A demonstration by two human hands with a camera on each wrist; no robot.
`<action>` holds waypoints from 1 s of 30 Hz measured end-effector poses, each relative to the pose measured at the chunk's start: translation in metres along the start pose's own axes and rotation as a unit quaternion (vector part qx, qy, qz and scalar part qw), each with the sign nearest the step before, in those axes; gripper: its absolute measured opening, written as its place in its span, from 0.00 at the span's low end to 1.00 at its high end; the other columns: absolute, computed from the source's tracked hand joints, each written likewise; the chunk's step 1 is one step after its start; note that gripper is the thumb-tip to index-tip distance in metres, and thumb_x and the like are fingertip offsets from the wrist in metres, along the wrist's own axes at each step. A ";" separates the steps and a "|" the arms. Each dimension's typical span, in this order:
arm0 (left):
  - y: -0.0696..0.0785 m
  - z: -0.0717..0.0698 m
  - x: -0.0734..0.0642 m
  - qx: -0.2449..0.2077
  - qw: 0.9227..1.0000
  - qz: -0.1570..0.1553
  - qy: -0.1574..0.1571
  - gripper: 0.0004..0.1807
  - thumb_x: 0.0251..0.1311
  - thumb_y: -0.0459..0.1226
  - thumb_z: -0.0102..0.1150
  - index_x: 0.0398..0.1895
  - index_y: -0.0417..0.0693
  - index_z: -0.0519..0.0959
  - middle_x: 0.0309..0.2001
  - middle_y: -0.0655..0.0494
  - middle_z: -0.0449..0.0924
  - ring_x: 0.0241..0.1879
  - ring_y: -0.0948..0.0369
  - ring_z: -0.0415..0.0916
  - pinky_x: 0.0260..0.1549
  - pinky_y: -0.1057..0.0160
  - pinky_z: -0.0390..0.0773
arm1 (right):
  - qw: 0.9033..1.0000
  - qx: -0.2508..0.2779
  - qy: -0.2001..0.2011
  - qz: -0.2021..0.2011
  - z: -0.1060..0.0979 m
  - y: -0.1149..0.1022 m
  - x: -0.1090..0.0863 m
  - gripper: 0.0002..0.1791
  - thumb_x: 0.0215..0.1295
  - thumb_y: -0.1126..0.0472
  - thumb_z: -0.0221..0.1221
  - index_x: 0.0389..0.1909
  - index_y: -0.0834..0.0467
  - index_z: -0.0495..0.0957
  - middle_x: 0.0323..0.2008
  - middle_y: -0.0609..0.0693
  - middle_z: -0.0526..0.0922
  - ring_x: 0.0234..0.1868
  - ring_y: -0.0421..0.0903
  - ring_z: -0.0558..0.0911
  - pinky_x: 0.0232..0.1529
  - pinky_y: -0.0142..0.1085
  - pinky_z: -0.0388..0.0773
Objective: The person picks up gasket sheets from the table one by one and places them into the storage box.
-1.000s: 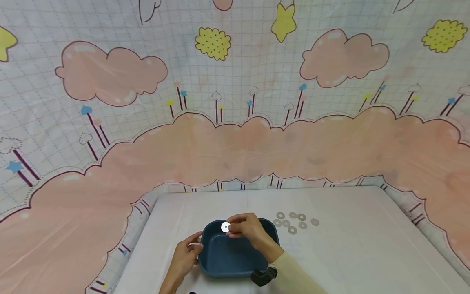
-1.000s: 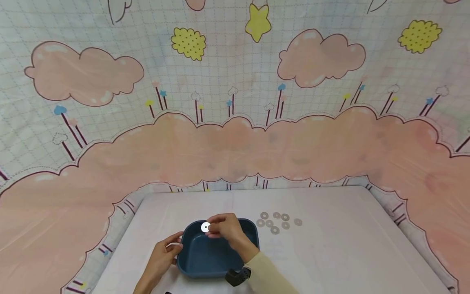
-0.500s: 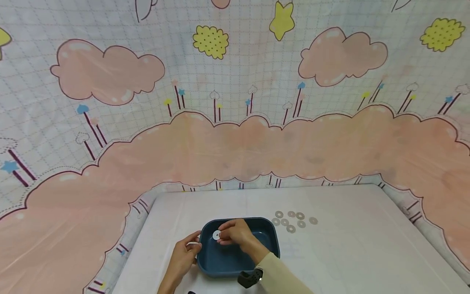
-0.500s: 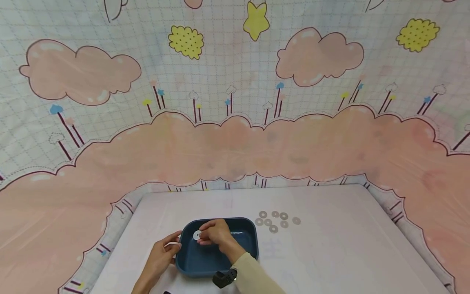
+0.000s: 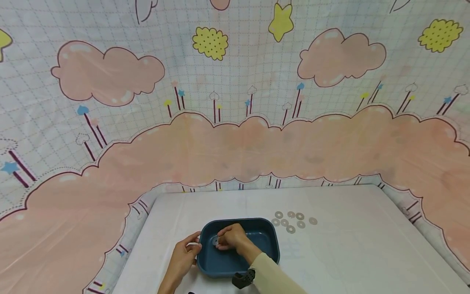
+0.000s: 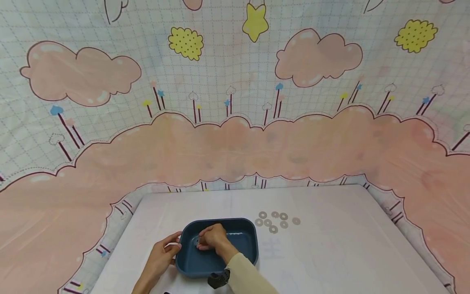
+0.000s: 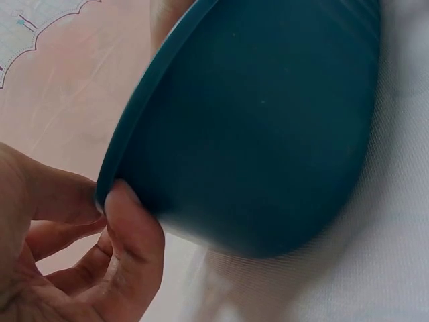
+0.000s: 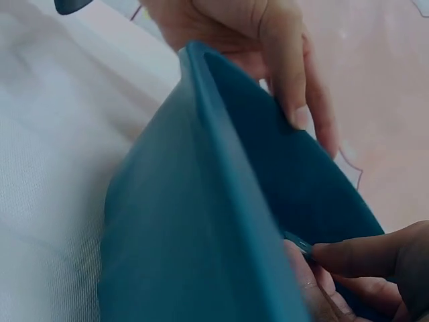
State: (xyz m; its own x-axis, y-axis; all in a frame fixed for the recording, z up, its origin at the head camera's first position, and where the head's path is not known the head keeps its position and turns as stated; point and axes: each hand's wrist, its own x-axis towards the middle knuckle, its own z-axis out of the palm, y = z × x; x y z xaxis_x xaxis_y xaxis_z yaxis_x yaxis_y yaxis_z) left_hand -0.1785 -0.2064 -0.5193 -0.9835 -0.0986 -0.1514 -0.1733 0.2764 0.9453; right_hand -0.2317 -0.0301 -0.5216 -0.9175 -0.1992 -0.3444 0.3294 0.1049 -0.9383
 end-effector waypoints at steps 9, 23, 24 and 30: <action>0.000 -0.001 -0.001 -0.006 1.000 -0.004 0.000 0.25 0.63 0.28 0.55 0.65 0.38 0.72 0.50 0.45 0.71 0.34 0.61 0.74 0.18 0.65 0.74 | 0.999 -0.048 0.010 -0.001 0.004 -0.001 0.001 0.08 0.55 0.77 0.61 0.36 0.68 0.83 0.25 0.56 0.86 0.24 0.45 0.87 0.27 0.35 0.84; -0.001 -0.002 0.000 -0.002 1.000 -0.005 0.002 0.26 0.62 0.27 0.54 0.65 0.37 0.72 0.49 0.46 0.70 0.33 0.61 0.73 0.17 0.65 0.73 | 0.994 -0.096 -0.019 -0.043 -0.014 -0.003 -0.009 0.12 0.55 0.73 0.64 0.41 0.67 0.84 0.30 0.55 0.85 0.32 0.49 0.88 0.33 0.40 0.86; -0.001 -0.001 0.000 -0.002 1.000 -0.005 0.002 0.26 0.62 0.27 0.54 0.65 0.37 0.71 0.49 0.45 0.70 0.34 0.61 0.73 0.17 0.65 0.73 | 0.994 -0.093 -0.024 -0.046 -0.016 -0.003 -0.010 0.12 0.55 0.73 0.64 0.42 0.66 0.84 0.31 0.55 0.85 0.33 0.50 0.87 0.34 0.41 0.86; -0.001 -0.001 0.000 0.004 1.000 -0.003 0.004 0.26 0.62 0.27 0.55 0.65 0.37 0.71 0.49 0.46 0.71 0.34 0.61 0.74 0.18 0.64 0.74 | 0.995 -0.046 -0.052 -0.072 -0.026 -0.011 -0.019 0.13 0.58 0.72 0.62 0.45 0.69 0.81 0.34 0.56 0.85 0.35 0.48 0.86 0.36 0.43 0.86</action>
State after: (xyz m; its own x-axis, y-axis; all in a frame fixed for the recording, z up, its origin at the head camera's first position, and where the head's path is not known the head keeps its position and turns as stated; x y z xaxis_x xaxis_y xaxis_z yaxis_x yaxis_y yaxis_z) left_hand -0.1787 -0.2075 -0.5203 -0.9820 -0.1072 -0.1552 -0.1798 0.2830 0.9421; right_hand -0.2238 -0.0019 -0.5035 -0.9245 -0.3173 -0.2115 0.1693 0.1555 -0.9732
